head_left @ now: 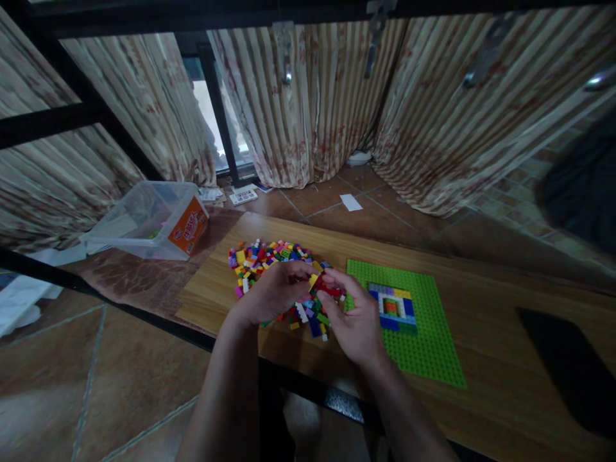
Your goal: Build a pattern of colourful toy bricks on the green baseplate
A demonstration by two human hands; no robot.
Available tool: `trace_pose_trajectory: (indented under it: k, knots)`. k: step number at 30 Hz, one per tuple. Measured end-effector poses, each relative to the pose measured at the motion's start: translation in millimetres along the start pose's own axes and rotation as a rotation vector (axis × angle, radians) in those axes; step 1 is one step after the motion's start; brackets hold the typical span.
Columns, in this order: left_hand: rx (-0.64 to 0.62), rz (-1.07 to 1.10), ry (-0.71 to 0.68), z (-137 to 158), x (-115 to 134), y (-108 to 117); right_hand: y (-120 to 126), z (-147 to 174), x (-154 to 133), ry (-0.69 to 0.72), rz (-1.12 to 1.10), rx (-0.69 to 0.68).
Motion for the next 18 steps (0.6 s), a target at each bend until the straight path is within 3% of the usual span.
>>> trace_pose_trajectory:
  k: [8,18]
  knots:
    - [0.015,0.026,-0.085,-14.8,-2.9,-23.7,12.5,1.6,3.3,0.072,0.179,-0.037]
    - [0.014,0.104,-0.018,-18.8,-3.6,-32.6,21.2,1.7,13.4,0.047,0.180,-0.004]
Point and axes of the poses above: each hand's wrist, its own z-axis away from the middle knuckle, its own y-axis out of the back of the hand, x = y × z, the point moved 2 cm from there along -z, towards the middle knuckle, and after that the axes turned 7 degrees about -y, right-handed, at the moved point
